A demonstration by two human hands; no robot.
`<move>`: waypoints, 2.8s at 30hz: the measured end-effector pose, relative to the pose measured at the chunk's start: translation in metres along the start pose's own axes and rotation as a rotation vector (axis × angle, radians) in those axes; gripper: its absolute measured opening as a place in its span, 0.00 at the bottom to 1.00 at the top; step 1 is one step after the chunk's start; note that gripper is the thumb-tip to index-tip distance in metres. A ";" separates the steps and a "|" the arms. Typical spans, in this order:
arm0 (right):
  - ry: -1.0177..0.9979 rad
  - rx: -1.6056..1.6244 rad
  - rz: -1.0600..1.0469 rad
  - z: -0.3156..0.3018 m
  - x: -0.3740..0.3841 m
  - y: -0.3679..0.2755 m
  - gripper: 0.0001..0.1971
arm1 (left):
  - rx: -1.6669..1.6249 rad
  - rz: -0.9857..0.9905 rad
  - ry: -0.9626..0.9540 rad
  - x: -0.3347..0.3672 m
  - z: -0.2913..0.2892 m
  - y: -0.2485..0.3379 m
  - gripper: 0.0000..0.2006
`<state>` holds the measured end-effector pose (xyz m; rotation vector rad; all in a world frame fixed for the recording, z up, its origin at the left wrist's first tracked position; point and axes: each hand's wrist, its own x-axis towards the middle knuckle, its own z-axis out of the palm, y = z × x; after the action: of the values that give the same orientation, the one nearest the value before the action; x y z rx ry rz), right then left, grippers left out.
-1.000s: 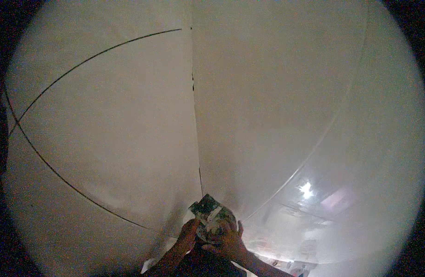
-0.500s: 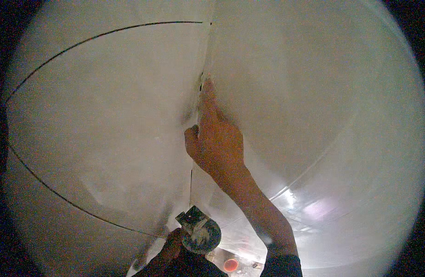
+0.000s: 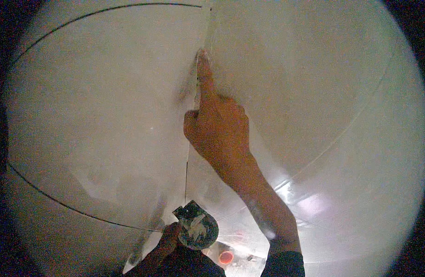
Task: The person applies grout to the joints between wall tiles by finger, frequently picking up small amounts of the white material from a handheld hawk tool.
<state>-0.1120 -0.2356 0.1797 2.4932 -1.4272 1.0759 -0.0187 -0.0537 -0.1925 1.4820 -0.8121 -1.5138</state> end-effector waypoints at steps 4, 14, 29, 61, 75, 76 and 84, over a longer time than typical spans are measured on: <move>-0.002 0.029 0.064 0.007 -0.008 0.003 0.46 | -0.188 -0.078 -0.069 0.007 -0.002 -0.016 0.27; 0.045 0.079 -0.034 -0.004 0.007 -0.005 0.46 | 0.222 0.086 0.064 0.006 -0.004 -0.013 0.26; -0.361 0.193 0.099 0.032 -0.219 0.060 0.29 | -0.341 0.016 -0.057 -0.009 0.000 0.043 0.23; 0.040 0.525 -0.112 -0.040 -0.021 0.059 0.42 | -0.402 -0.038 0.069 0.016 0.056 0.014 0.22; -0.075 0.061 0.052 -0.044 0.029 0.029 0.48 | -0.117 0.071 0.048 0.001 0.062 0.049 0.22; -0.058 0.055 0.014 -0.047 0.040 0.031 0.47 | -0.114 0.067 0.049 0.005 0.058 0.042 0.22; -0.152 -0.046 0.078 -0.036 0.021 0.037 0.47 | -0.351 -0.047 0.035 -0.017 0.069 0.096 0.24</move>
<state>-0.1533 -0.2579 0.2097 2.5554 -1.5816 0.8704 -0.0757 -0.0876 -0.0927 1.2684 -0.4635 -1.5676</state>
